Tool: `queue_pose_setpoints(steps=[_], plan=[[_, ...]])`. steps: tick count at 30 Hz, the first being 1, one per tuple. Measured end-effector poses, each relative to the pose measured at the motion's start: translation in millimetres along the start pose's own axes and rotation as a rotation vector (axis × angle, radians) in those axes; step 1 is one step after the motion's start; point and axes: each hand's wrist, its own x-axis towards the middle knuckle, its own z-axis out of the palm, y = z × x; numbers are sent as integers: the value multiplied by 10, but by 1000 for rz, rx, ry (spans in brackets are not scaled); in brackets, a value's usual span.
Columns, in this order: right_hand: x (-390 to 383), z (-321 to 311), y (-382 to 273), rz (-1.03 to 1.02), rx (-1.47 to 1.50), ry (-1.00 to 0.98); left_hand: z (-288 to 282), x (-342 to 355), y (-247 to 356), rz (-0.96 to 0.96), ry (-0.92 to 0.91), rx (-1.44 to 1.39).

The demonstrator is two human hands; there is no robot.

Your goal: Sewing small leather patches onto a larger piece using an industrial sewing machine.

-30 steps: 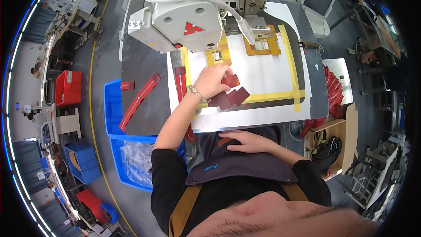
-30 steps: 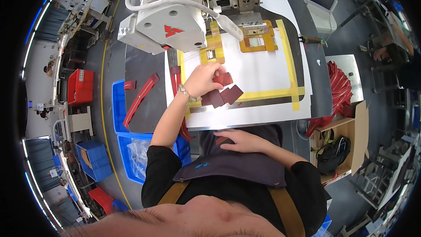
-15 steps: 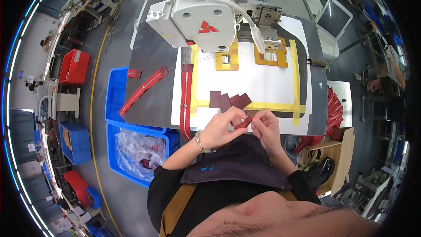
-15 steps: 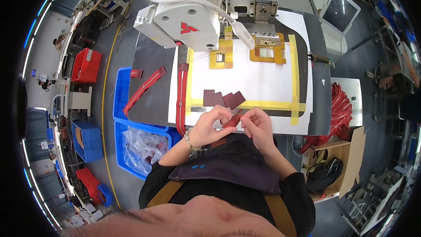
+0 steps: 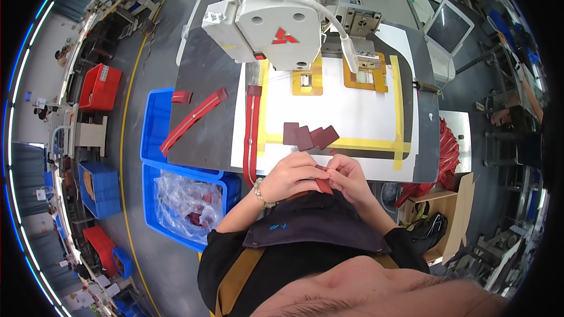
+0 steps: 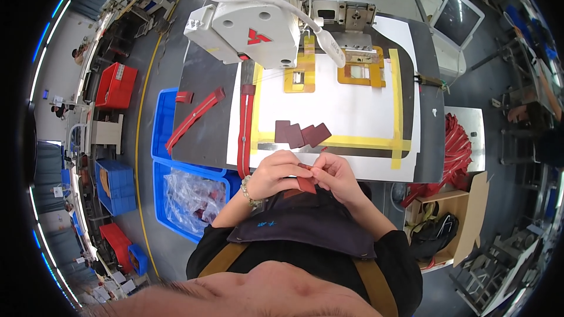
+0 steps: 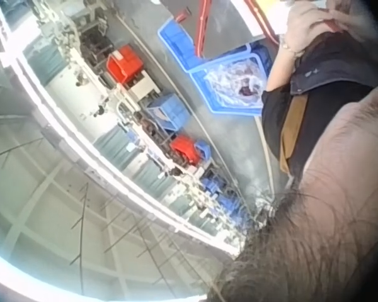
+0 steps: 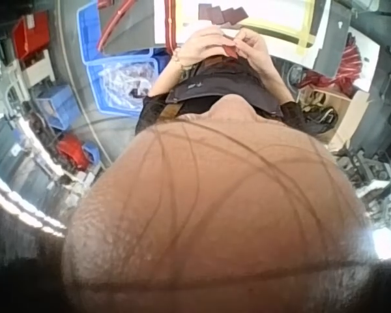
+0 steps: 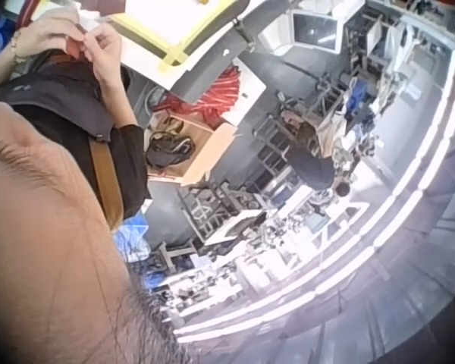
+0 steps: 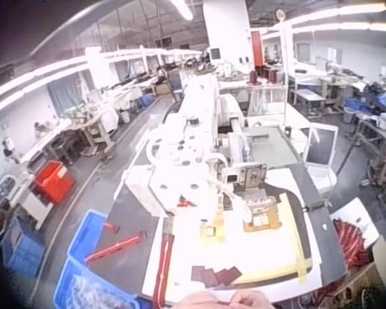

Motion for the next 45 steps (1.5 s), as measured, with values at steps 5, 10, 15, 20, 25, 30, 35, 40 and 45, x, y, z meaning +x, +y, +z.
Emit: queue_pose_setpoints(steps=[5,10,15,20,25,30,35,40,45], plan=[[36,106,39,-266,-193,154,148,30,64,-181,229,-194],[95,189,5,-426,-432,298,247,56,-4,-270,460,-543],[191,188,-78,-324,-362,314,296,117,-119,-302,577,-706],[256,240,-76,-280,-217,259,304,172,-132,-258,679,-642],[275,221,-26,-283,-248,291,327,169,-153,-234,718,-570],[298,227,5,-316,-228,297,317,167,-179,-213,723,-524],[311,236,6,-316,-231,308,295,182,-177,-227,717,-521],[317,253,-3,-307,-231,325,290,179,-206,-233,706,-501],[332,264,-13,-321,-273,348,286,185,-212,-242,704,-494]])
